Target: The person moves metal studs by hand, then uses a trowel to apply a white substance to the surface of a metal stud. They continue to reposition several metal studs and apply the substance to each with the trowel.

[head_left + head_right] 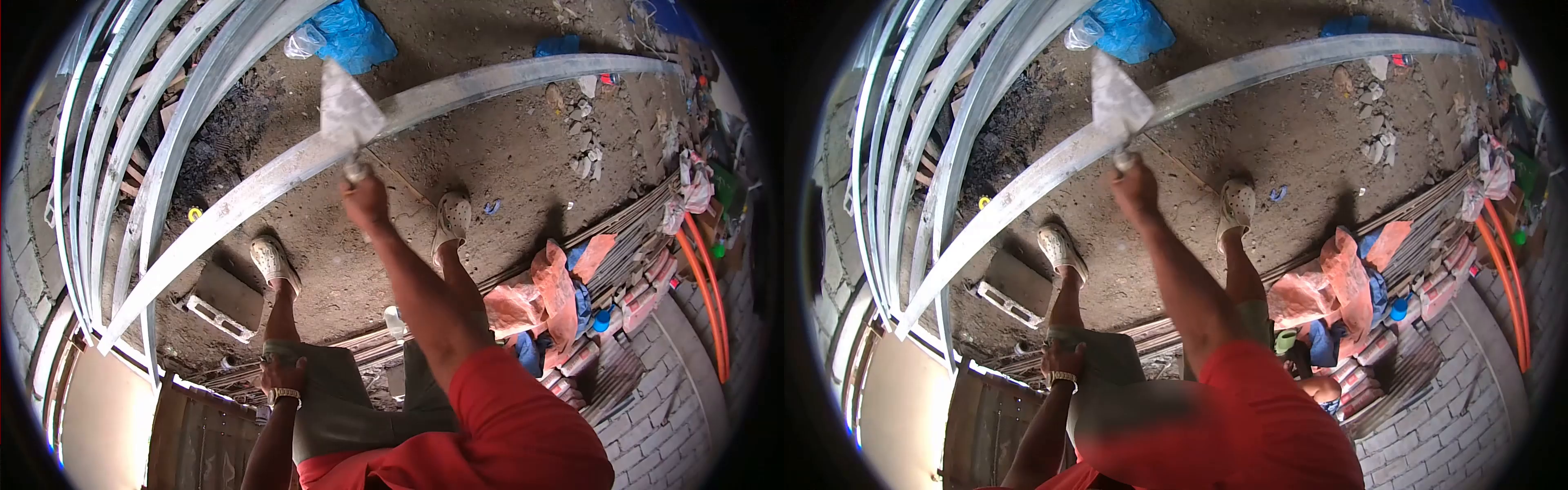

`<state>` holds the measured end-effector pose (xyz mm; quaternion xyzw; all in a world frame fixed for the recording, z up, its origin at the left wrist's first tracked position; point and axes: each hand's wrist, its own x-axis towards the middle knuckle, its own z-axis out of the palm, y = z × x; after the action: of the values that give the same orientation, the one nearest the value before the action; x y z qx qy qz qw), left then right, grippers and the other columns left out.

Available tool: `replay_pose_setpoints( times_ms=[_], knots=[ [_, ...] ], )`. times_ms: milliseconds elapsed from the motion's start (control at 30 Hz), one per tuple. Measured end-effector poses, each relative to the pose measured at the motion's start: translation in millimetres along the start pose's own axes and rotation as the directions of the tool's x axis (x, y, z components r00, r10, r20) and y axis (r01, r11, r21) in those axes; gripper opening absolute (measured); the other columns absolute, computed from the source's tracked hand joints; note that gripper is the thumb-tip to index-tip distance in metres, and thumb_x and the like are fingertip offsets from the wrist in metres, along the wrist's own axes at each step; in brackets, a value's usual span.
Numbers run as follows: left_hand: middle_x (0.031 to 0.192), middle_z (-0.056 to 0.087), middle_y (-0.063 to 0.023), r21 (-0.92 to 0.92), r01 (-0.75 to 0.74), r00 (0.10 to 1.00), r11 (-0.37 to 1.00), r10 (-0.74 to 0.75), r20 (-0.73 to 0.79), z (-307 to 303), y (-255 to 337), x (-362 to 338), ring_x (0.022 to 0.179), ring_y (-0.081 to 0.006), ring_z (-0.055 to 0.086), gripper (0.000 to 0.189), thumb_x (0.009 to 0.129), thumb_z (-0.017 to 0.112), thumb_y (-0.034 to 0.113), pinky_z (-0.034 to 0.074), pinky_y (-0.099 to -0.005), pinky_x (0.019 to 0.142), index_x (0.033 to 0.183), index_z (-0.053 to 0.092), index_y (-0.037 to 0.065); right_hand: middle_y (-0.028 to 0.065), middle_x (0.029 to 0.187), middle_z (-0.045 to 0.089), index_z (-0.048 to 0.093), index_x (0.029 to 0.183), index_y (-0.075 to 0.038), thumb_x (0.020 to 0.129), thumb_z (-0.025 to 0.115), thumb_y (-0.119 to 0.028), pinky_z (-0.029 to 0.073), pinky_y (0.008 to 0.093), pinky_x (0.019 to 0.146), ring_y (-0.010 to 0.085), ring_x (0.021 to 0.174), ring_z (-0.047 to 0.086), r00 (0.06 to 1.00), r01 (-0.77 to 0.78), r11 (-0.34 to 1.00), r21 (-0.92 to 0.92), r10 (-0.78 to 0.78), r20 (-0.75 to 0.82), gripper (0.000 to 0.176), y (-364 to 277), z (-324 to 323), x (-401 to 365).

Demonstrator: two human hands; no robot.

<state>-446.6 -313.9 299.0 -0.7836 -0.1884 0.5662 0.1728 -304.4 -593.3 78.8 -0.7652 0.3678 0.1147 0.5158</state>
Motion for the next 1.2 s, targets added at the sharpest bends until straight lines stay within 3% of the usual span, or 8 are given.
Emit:
replay_pose_setpoints(
  times_ms=[33,100,233,400,600,967,1067,1200],
  knots=[
    [0.130,0.049,-0.0301,-0.026,-0.009,0.999,1.000,0.008,-0.038,3,-3,-1,0.118,-0.0412,0.051,0.080,0.071,0.067,0.057,0.044,-0.0483,0.096,0.128,0.050,0.005,0.0145,0.079,0.065,0.056,0.096,-0.003,0.085,0.063,-0.020,0.051,0.0374,0.060,0.0274,0.071,0.066,0.973,0.171,0.980,-0.097,-0.184,-0.142,0.021,14,-14,14],
    [0.131,0.049,-0.0299,-0.044,-0.013,0.999,0.999,0.011,-0.047,10,-10,3,0.118,-0.0411,0.052,0.080,0.071,0.067,0.057,0.045,-0.0488,0.096,0.129,0.050,0.005,0.0196,0.089,0.064,0.059,0.097,0.000,0.084,0.066,-0.025,0.051,0.0418,0.069,0.0319,0.079,0.064,0.960,-0.266,0.956,-0.122,0.252,-0.120,0.028,-14,-78,44],
    [0.132,0.048,-0.0268,0.023,-0.018,1.000,1.000,0.018,0.013,22,-24,8,0.118,-0.0392,0.052,0.089,0.072,0.067,0.057,0.047,-0.0464,0.094,0.140,0.040,0.006,0.0187,0.090,0.063,0.058,0.099,0.002,0.090,0.058,-0.024,0.049,0.0395,0.069,0.0286,0.081,0.062,0.944,-0.202,0.922,-0.330,0.094,-0.315,0.027,85,-99,94],
    [0.127,0.050,-0.0278,-0.058,-0.015,1.000,0.998,0.015,-0.001,8,-23,5,0.111,-0.0398,0.057,0.085,0.071,0.068,0.055,0.049,-0.0455,0.091,0.135,0.045,0.004,0.0194,0.084,0.066,0.053,0.106,0.001,0.087,0.063,-0.017,0.053,0.0402,0.066,0.0300,0.077,0.067,0.914,0.132,0.991,-0.005,-0.124,-0.385,0.029,25,26,-2],
    [0.124,0.052,-0.0278,-0.080,-0.040,0.997,0.996,0.034,-0.076,12,-26,7,0.109,-0.0401,0.058,0.080,0.069,0.067,0.054,0.049,-0.0462,0.091,0.128,0.050,0.003,0.0232,0.079,0.065,0.050,0.100,-0.003,0.081,0.068,-0.022,0.053,0.0475,0.062,0.0425,0.074,0.064,0.976,0.034,0.993,-0.112,-0.057,-0.208,0.033,-16,96,-62],
    [0.131,0.047,-0.0299,-0.023,0.000,1.000,1.000,0.000,0.002,8,-13,7,0.115,-0.0404,0.055,0.080,0.071,0.067,0.052,0.046,-0.0479,0.095,0.134,0.046,0.008,0.0168,0.084,0.064,0.054,0.108,0.009,0.089,0.059,-0.037,0.051,0.0384,0.060,0.0240,0.073,0.063,0.877,-0.273,0.947,-0.172,0.171,-0.449,0.050,91,-186,168],
    [0.126,0.053,-0.0290,0.007,-0.011,0.998,1.000,0.012,-0.059,12,-11,1,0.114,-0.0404,0.055,0.078,0.071,0.066,0.055,0.046,-0.0471,0.095,0.130,0.050,0.006,0.0216,0.104,0.061,0.049,0.116,0.007,0.089,0.059,-0.037,0.051,0.0398,0.077,0.0297,0.092,0.062,0.892,-0.363,0.927,-0.092,0.317,-0.323,0.053,83,-161,143],
    [0.125,0.055,-0.0283,0.020,-0.035,0.995,0.999,0.037,-0.093,14,-7,1,0.117,-0.0400,0.053,0.076,0.072,0.064,0.055,0.045,-0.0464,0.097,0.128,0.052,0.006,0.0237,0.098,0.063,0.052,0.110,0.003,0.083,0.063,-0.022,0.051,0.0471,0.078,0.0395,0.092,0.063,0.950,-0.112,0.977,-0.183,0.052,-0.307,0.039,33,-49,23]
  ],
)
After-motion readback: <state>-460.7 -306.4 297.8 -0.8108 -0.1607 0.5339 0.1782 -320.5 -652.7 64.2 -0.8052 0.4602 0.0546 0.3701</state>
